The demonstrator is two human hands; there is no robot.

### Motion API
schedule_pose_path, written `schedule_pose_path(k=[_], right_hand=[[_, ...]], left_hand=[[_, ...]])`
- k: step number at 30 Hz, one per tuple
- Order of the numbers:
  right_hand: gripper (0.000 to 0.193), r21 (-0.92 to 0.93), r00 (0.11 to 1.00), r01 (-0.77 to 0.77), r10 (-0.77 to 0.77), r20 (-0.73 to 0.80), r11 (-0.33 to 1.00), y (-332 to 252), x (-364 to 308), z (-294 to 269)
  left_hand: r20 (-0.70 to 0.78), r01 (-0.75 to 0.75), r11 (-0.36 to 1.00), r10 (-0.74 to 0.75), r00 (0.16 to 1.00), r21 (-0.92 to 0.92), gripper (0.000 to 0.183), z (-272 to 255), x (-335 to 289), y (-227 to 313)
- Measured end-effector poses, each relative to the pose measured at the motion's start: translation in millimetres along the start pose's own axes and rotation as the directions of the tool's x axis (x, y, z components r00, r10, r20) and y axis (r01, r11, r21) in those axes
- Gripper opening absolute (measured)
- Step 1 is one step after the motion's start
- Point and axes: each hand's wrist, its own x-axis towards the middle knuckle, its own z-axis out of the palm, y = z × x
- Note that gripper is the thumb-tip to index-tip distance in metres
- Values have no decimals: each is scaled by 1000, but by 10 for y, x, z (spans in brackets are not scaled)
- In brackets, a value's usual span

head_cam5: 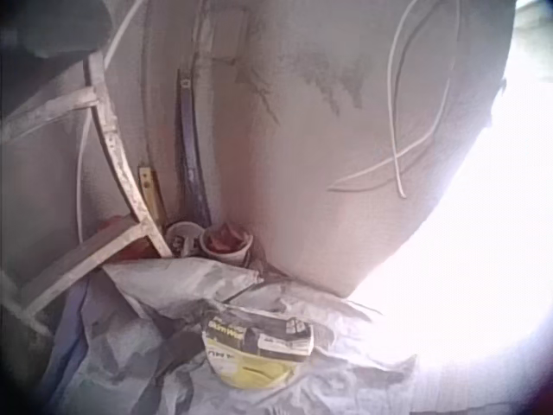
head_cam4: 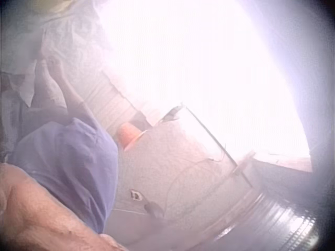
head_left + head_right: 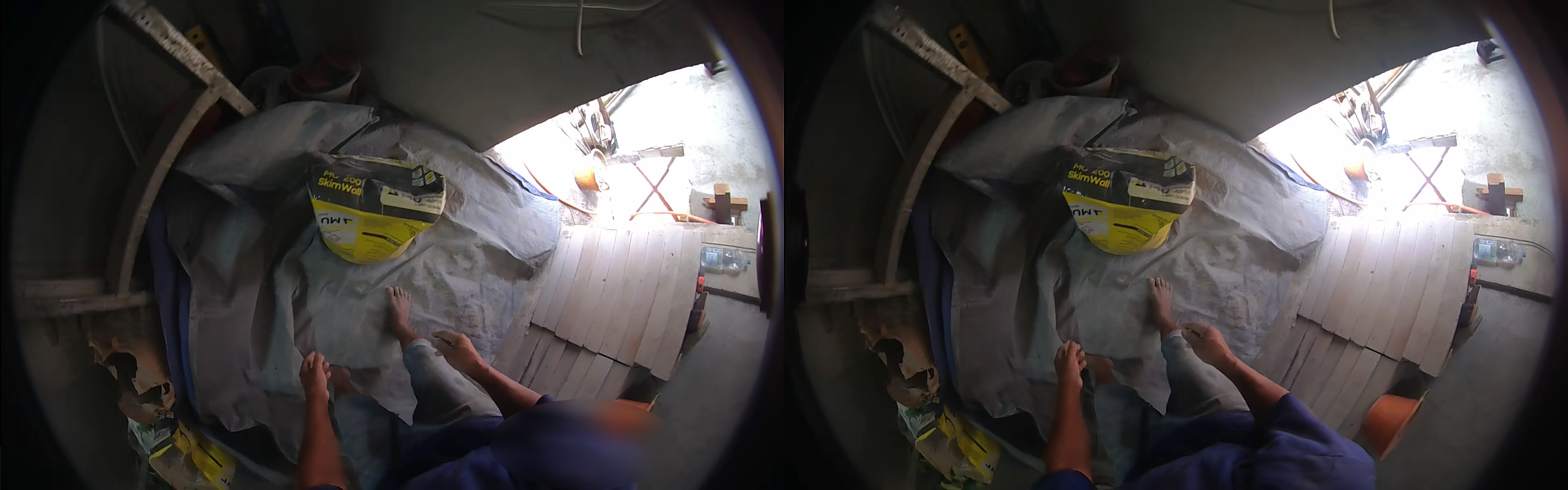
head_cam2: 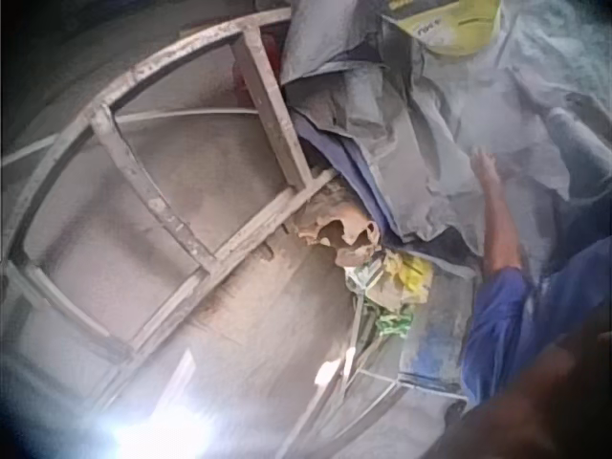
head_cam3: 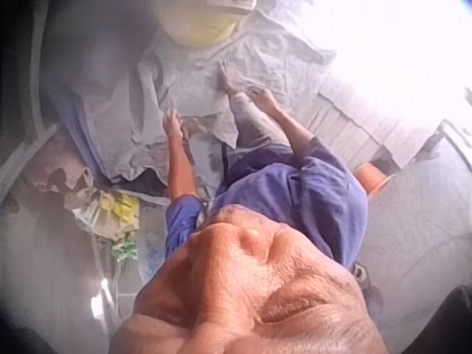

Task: The person moves a tarp and picks up a yellow and black cement bag, then uses a knife to cut the bag open. The person handles the bag and knife repeatedly to open the top.

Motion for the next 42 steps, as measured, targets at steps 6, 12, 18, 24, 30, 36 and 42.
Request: schedule_pose_path(k=[6,12,18,24,30,36,42], right_hand=[[36,218,958,138,-74,-278,966,-759,758,-930],[41,468,899,272,-48,-436,841,-1464,2078,-1192],[25,240,810,377,-193,-553,895,-1671,2821,-993],[20,95,748,176,-70,-660,980,-1686,2815,-888],[20,296,815,199,10,-580,934,-1940,2313,-965],[28,574,957,58,118,-264,817,-2160,2143,-1243],[19,649,990,-31,114,-87,761,-2004,2244,-1428]], left_hand=[[-11,-399,908,401,916,-125,66,1372,-119,1775],[-112,-662,748,662,741,47,63,1590,374,3086],[235,-480,877,466,853,3,47,1618,869,3699],[197,-598,737,565,801,316,49,1663,1094,3578],[130,-616,691,619,775,378,40,1589,1051,3490],[220,-531,845,506,834,66,37,1484,1054,3499],[322,-240,936,317,892,-257,31,1338,1016,3453]])
